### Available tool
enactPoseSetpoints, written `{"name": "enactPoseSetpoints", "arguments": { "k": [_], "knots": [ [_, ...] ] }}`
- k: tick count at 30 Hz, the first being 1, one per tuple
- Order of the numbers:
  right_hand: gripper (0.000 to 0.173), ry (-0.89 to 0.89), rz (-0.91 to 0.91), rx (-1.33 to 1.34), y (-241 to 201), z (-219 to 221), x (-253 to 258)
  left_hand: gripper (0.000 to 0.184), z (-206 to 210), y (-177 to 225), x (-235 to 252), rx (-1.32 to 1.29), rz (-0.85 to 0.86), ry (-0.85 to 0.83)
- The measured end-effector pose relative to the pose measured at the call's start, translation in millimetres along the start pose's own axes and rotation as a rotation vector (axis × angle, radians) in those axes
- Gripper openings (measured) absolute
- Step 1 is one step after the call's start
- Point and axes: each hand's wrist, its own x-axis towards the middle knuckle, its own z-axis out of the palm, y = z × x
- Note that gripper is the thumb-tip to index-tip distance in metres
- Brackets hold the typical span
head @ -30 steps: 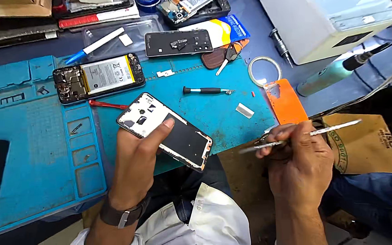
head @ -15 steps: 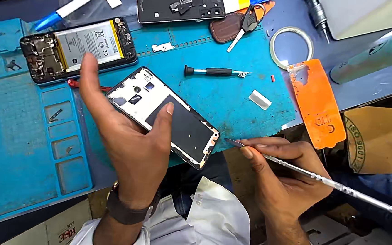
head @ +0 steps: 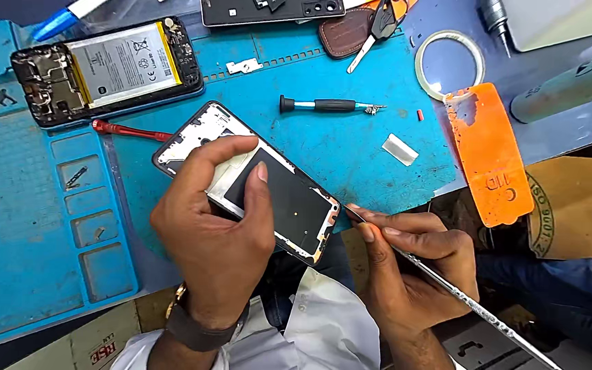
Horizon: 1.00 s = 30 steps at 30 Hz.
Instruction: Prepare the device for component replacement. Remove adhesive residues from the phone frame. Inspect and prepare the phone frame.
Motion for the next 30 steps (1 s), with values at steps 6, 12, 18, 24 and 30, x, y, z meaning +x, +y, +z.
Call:
{"name": "enactPoseSetpoints", "arguments": {
  "k": [6,12,18,24,30],
  "knots": [
    [0.017,-0.003,0.003,-0.021,1,0,-1,0.025,1,1,2,-0.002,-0.039,-0.024],
    [0.018,-0.008,-0.018,-0.040,3,-1,-1,0.025,1,2,4,0.013,-0.088,-0.064],
    [0.017,-0.026,-0.015,-0.042,3,-3,0,0.024,4,-2,10,-0.023,-0.113,-0.082],
    [0.016,-0.074,-0.040,-0.070,4,-8,2,0.024,3,-2,12,0.021,-0.151,-0.134],
    [0.016,-0.106,-0.049,-0.068,6,-12,3,0.024,4,-2,13,0.064,-0.187,-0.147]
  ]
}}
